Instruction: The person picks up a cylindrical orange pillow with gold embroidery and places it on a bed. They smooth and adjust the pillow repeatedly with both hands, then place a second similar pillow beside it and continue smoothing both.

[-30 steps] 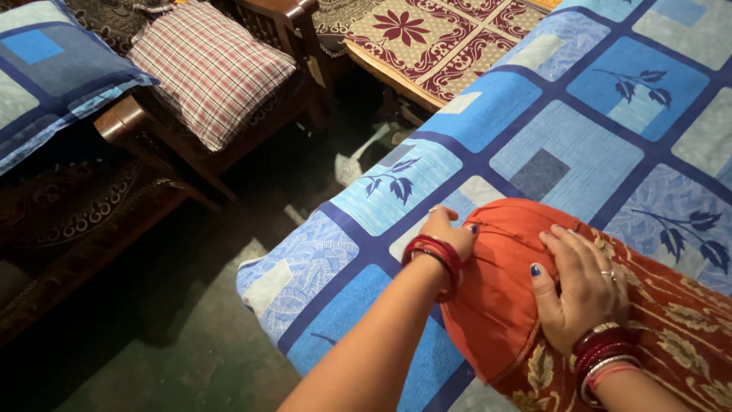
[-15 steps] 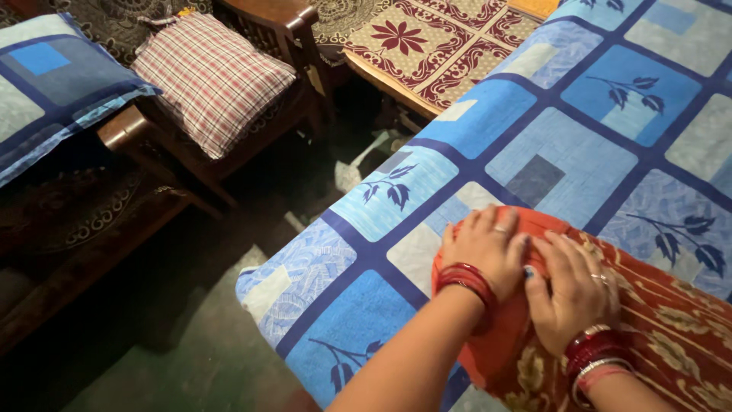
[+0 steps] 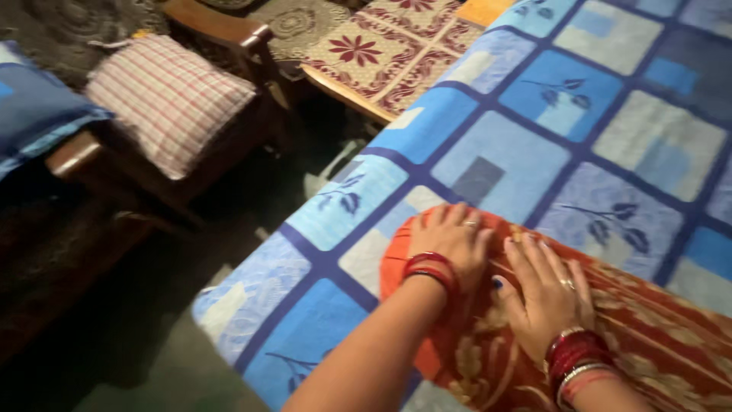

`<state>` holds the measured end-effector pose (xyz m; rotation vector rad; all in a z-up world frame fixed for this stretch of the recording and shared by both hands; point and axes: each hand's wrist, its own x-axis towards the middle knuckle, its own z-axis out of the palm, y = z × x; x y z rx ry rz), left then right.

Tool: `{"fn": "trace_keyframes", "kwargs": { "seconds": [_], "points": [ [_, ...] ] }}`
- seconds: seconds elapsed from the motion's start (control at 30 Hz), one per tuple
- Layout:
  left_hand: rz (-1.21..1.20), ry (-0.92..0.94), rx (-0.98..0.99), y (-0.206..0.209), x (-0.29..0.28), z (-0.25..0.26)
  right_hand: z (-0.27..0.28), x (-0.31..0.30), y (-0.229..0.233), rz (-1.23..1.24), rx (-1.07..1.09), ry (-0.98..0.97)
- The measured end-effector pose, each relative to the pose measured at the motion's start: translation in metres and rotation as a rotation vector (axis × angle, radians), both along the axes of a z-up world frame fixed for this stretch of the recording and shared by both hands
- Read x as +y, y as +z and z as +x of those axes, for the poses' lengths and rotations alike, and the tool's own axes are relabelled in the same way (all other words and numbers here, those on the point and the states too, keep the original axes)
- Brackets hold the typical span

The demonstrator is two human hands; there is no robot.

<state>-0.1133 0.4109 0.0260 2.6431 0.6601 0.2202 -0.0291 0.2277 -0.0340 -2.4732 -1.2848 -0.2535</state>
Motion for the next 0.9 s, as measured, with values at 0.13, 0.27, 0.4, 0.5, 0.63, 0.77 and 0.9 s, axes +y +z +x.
{"fn": "trace_keyframes", "kwargs": {
  "seconds": [0.13,0.27,0.4,0.5,0.63,0.77,0.9],
  "points": [
    [0.056,0.032,-0.037,0.002,-0.008,0.007,0.031,-0.071,0.016,-0.265,0.148,-0.337],
    [0.144,0.113,0.177,0.008,-0.038,0.045,0.047,-0.088,0.006,-0.163,-0.061,-0.504],
    [0.185,-0.047,0.206,0.003,-0.108,0.082,0.05,-0.099,-0.015,-0.021,0.054,-0.228],
    [0.15,-0.089,0.306,0.004,-0.12,0.087,0.068,-0.121,-0.016,-0.236,0.187,-0.51],
    [0.063,-0.275,0.224,0.001,-0.116,0.08,0.086,-0.158,-0.015,-0.162,0.1,-0.552],
    [0.138,-0.444,0.175,-0.008,-0.114,0.085,0.092,-0.164,-0.036,-0.082,0.221,-0.098],
    [0.113,-0.359,0.375,-0.002,-0.116,0.11,0.119,-0.155,-0.05,-0.331,0.279,-0.511]
  ]
}}
